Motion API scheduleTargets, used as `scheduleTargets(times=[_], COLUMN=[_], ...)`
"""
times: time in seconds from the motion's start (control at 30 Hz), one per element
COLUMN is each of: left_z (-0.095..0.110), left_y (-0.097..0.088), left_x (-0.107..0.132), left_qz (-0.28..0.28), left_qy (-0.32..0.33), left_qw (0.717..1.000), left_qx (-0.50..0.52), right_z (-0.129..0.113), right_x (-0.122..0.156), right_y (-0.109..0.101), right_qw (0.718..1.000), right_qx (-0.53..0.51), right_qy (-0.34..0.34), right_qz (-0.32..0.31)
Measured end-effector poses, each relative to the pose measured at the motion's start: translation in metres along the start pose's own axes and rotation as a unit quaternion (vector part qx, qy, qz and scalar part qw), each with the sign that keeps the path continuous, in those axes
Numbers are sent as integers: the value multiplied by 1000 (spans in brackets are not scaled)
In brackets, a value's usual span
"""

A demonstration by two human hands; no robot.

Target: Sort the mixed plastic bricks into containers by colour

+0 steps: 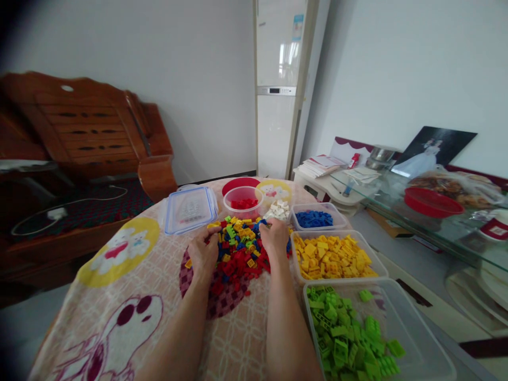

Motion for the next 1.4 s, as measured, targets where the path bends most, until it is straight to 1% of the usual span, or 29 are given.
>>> scheduleTargets(times=[0.03,0.07,0.13,0.2,0.27,0.3,0.33,0.37,0.4,0.43,0.5,0.57,0.6,0.67,0.73,0.93,1.0,1.1,1.17,1.27,1.33,1.4], left_z=[0,0,0,1,1,1,1,1,0,0,-1,-1,-2,-2,-2,1,1,-1,-3,-4,-4,-4], left_y=[0,0,0,0,0,0,0,0,0,0,0,0,0,0,0,0,1,2,2,2,2,2], left_x=[0,0,0,0,0,0,0,0,0,0,0,0,0,0,0,1,1,0,0,0,0,0], left_qz=[1,1,3,2,1,1,0,0,1,1,2,4,5,6,4,-1,-2,-2,-1,1,0,0], left_qy=[-2,-4,-7,-6,-3,-3,-2,-2,-2,-1,-2,-4,-5,-7,-7,4,4,3,3,2,-1,-2], left_qw=[1000,1000,1000,1000,1000,1000,1000,1000,1000,1000,1000,1000,1000,1000,1000,1000,1000,1000,1000,1000,1000,1000], left_qx=[-3,-6,-10,-9,-6,-4,-2,1,3,5,7,8,8,10,10,8,6,7,9,7,9,12], right_z=[4,9,19,28,36,39,43,46,48,49,47,41,38,32,29,23,15,-1,-11,-24,-29,-31], right_x=[-3,-5,-9,-10,-10,-10,-10,-10,-11,-11,-12,-12,-11,-9,-7,0,3,7,8,9,13,17], right_y=[0,0,-1,-5,-11,-14,-17,-19,-21,-22,-23,-24,-25,-27,-30,-39,-44,-46,-39,-14,6,21], right_qw=[997,986,944,892,850,837,829,828,833,845,882,923,939,958,964,962,967,977,985,992,981,964], right_qx=[-76,-155,-301,-404,-458,-469,-470,-464,-452,-432,-369,-279,-232,-160,-131,-128,-98,-47,-18,48,107,160], right_qy=[19,43,88,111,118,120,124,126,126,124,116,105,102,96,92,99,80,25,-25,-107,-156,-198], right_qz=[18,40,99,170,233,257,276,287,293,291,271,242,230,217,214,220,221,205,169,52,-28,-77])
Point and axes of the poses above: each hand's wrist, its own x-axis away from the middle knuckle, its own y-axis out of the palm, z = x × y, the point moved 5 cm from there along -x, towards the middle knuckle, and after that the axes turned 7 degrees about x, right-handed, at the moved point
